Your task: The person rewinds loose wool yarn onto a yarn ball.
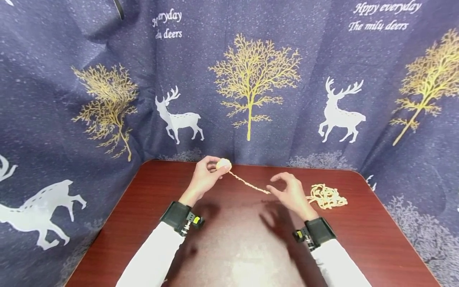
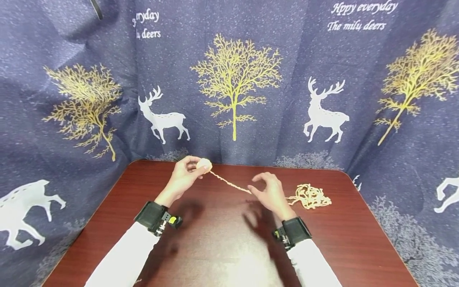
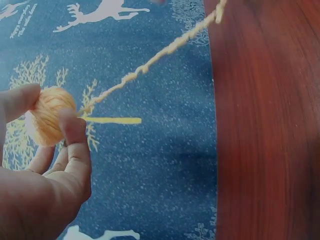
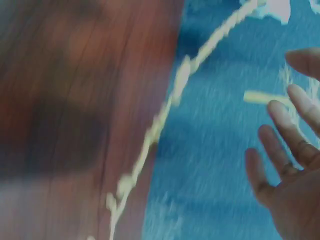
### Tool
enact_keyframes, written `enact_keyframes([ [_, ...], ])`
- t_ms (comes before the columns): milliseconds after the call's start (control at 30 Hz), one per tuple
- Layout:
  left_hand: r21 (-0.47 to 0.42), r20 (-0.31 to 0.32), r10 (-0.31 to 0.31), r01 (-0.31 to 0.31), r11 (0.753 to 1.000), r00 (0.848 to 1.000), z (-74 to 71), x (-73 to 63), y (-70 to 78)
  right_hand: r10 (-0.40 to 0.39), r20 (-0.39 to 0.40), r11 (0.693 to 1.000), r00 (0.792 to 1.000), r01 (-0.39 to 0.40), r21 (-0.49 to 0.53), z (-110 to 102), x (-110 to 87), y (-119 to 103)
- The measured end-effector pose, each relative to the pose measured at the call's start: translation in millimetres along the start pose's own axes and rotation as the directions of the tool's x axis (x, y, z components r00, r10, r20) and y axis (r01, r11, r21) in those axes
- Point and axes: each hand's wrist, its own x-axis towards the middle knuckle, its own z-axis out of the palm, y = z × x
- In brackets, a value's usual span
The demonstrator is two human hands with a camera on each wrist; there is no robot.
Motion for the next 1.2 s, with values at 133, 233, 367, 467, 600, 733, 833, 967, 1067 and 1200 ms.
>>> enact_keyframes([
  [133, -0.028, 0.046, 0.011, -0.009, 1.0, 0.999, 5.5, -0.8, 2.9, 0.024, 0.024, 0.98, 0.999, -0.028, 0.198, 25, 15.9, -23],
  [233, -0.051, 0.065, 0.028, -0.025, 0.998, 0.997, 8.3, -1.4, 4.8, 0.063, 0.064, 0.941, 0.996, -0.08, 0.33, 43, 25.8, -35],
  [367, -0.081, 0.075, 0.048, -0.042, 0.996, 0.996, 10.5, -2.1, 7.0, 0.073, 0.1, 0.874, 0.992, -0.112, 0.472, 61, 36.1, -46],
  [467, -0.096, 0.071, 0.051, -0.044, 0.994, 0.996, 11.1, -2.4, 8.6, 0.087, 0.11, 0.82, 0.99, -0.134, 0.556, 68, 40.6, -53],
  [600, -0.114, 0.056, 0.053, -0.046, 0.992, 0.997, 10.4, -1.4, 10.1, 0.109, 0.1, 0.798, 0.989, -0.147, 0.584, 70, 42.0, -59],
  [733, -0.161, 0.037, 0.035, -0.029, 0.987, 0.999, 8.4, 0.3, 11.0, 0.109, 0.081, 0.829, 0.991, -0.136, 0.543, 71, 41.0, -60],
  [833, -0.205, 0.02, 0.023, -0.018, 0.979, 1.0, 8.3, 1.1, 12.2, 0.112, 0.078, 0.836, 0.991, -0.137, 0.531, 71, 40.3, -59],
  [967, -0.24, -0.021, 0.037, -0.041, 0.97, 0.999, 11.3, 1.4, 14.4, 0.127, 0.077, 0.845, 0.989, -0.148, 0.514, 68, 38.9, -59],
  [1067, -0.262, -0.08, 0.05, -0.07, 0.962, 0.996, 12.8, 1.7, 13.8, 0.139, 0.082, 0.851, 0.987, -0.161, 0.5, 65, 37.0, -58],
  [1200, -0.268, -0.166, 0.052, -0.096, 0.959, 0.985, 12.2, 3.7, 10.6, 0.145, 0.088, 0.853, 0.986, -0.17, 0.494, 56, 31.0, -62],
])
